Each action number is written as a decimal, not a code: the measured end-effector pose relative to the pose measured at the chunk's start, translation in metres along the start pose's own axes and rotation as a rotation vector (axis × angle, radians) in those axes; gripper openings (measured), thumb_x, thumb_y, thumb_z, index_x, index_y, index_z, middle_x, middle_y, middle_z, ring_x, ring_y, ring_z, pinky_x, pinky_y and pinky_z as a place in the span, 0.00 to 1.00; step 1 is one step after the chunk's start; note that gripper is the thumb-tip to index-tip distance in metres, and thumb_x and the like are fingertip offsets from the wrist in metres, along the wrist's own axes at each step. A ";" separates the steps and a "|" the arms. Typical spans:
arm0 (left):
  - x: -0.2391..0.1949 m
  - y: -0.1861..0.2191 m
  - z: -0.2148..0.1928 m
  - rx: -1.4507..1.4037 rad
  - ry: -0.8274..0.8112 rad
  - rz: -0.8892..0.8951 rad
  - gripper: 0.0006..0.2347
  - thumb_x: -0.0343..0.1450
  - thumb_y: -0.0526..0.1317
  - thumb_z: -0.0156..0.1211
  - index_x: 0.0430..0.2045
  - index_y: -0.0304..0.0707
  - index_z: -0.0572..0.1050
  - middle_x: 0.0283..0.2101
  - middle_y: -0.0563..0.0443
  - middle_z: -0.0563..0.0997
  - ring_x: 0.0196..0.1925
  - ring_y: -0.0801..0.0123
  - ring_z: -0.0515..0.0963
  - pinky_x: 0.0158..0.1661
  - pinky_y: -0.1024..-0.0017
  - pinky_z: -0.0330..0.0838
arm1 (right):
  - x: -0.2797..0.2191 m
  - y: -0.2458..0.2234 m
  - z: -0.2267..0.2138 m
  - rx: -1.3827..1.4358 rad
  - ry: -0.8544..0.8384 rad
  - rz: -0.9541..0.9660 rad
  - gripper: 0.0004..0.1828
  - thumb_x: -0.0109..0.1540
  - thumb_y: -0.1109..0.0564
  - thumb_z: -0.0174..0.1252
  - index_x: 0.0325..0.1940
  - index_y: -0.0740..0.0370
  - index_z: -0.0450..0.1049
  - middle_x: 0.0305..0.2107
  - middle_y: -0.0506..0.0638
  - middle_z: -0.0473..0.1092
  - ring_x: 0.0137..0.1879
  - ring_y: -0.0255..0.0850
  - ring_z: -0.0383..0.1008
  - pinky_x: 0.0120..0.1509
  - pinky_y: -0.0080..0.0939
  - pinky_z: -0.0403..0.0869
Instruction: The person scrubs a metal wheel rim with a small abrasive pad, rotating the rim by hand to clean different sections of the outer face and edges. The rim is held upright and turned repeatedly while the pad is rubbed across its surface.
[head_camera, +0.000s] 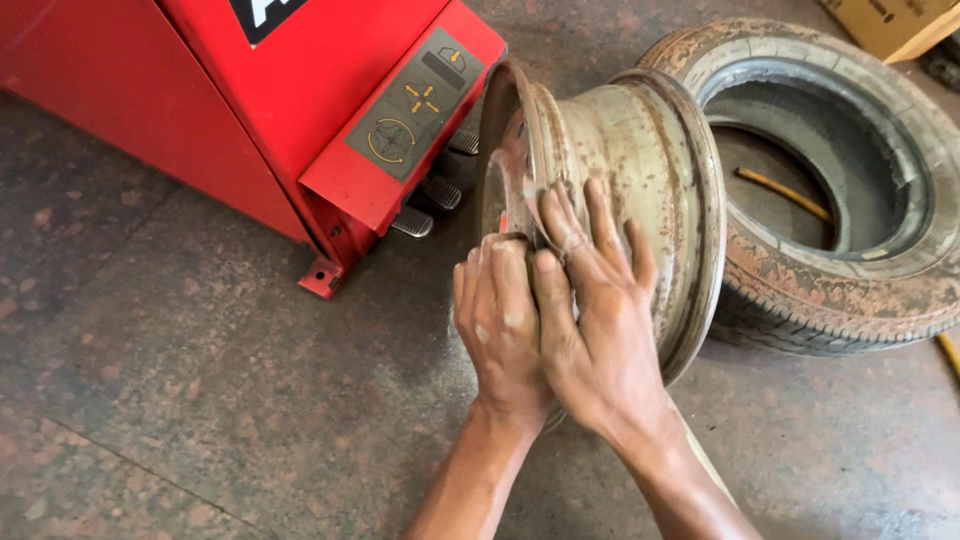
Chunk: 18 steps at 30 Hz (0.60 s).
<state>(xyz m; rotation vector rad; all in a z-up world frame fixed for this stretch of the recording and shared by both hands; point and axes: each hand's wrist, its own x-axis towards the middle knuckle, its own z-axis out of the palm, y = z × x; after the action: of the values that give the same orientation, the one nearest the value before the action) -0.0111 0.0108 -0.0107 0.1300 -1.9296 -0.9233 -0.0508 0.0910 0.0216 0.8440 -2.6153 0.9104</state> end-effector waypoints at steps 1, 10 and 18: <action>-0.003 0.000 0.000 0.004 -0.001 -0.005 0.05 0.71 0.33 0.56 0.35 0.31 0.68 0.36 0.39 0.74 0.39 0.46 0.75 0.40 0.54 0.64 | 0.001 0.007 0.003 0.013 -0.004 -0.001 0.28 0.74 0.46 0.34 0.72 0.60 0.66 0.72 0.60 0.61 0.83 0.55 0.45 0.82 0.64 0.37; -0.012 0.009 -0.001 0.279 -0.040 0.017 0.12 0.75 0.34 0.56 0.52 0.25 0.70 0.51 0.35 0.76 0.51 0.46 0.77 0.52 0.51 0.67 | 0.148 0.109 -0.011 0.446 -0.134 0.095 0.33 0.76 0.35 0.42 0.67 0.68 0.68 0.59 0.62 0.73 0.66 0.48 0.74 0.72 0.54 0.71; 0.021 0.014 0.006 0.557 -0.244 0.122 0.24 0.72 0.38 0.56 0.64 0.28 0.66 0.72 0.37 0.66 0.73 0.40 0.61 0.70 0.41 0.51 | 0.100 0.086 -0.023 1.029 0.011 0.049 0.28 0.71 0.37 0.46 0.68 0.57 0.60 0.40 0.56 0.74 0.43 0.42 0.76 0.49 0.45 0.78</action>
<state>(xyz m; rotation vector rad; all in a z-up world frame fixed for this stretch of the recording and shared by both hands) -0.0227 0.0150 0.0120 0.2287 -2.3535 -0.3111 -0.1816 0.1167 0.0377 0.9324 -2.0371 2.3091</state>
